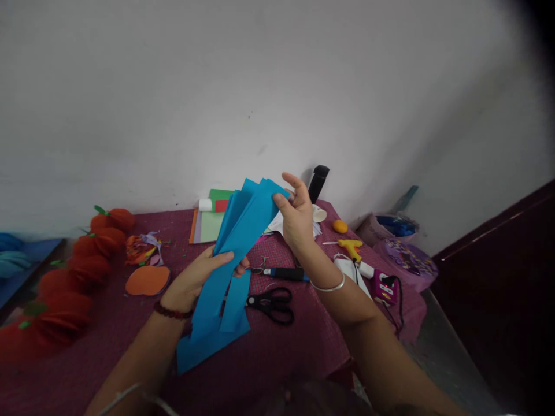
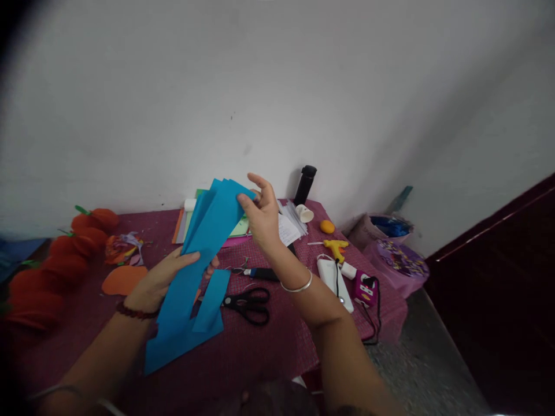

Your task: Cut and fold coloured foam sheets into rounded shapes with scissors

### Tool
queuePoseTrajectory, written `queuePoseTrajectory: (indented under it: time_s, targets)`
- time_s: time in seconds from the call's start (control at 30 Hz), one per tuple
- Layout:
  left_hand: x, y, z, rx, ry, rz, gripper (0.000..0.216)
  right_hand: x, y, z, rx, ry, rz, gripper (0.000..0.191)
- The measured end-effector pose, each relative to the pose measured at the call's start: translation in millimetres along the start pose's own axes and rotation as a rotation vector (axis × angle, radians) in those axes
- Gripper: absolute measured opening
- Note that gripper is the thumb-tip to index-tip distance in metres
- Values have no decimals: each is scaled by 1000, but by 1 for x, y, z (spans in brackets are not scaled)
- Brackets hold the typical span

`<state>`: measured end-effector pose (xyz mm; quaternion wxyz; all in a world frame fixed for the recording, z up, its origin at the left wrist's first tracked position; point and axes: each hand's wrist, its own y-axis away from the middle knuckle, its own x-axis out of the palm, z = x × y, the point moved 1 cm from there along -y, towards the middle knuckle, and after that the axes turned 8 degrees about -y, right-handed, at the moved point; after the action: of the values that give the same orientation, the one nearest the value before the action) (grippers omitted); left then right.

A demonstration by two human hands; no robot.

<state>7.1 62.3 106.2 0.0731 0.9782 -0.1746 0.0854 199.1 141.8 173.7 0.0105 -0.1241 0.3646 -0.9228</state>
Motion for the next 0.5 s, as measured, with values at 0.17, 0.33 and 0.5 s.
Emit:
queuePoseTrajectory:
  time_s: [0.17, 0.33, 0.5]
  targets:
    - [-9, -5, 8, 22, -9, -15, 32, -13, -17, 1, 57, -95, -83, 27]
    - [-15, -10, 11, 71, -28, -17, 31, -31, -46, 21, -69, -163, -176, 23]
    - [-20, -15, 10, 74, -28, -99, 27, -52, -72, 44, -213, -161, -279, 16]
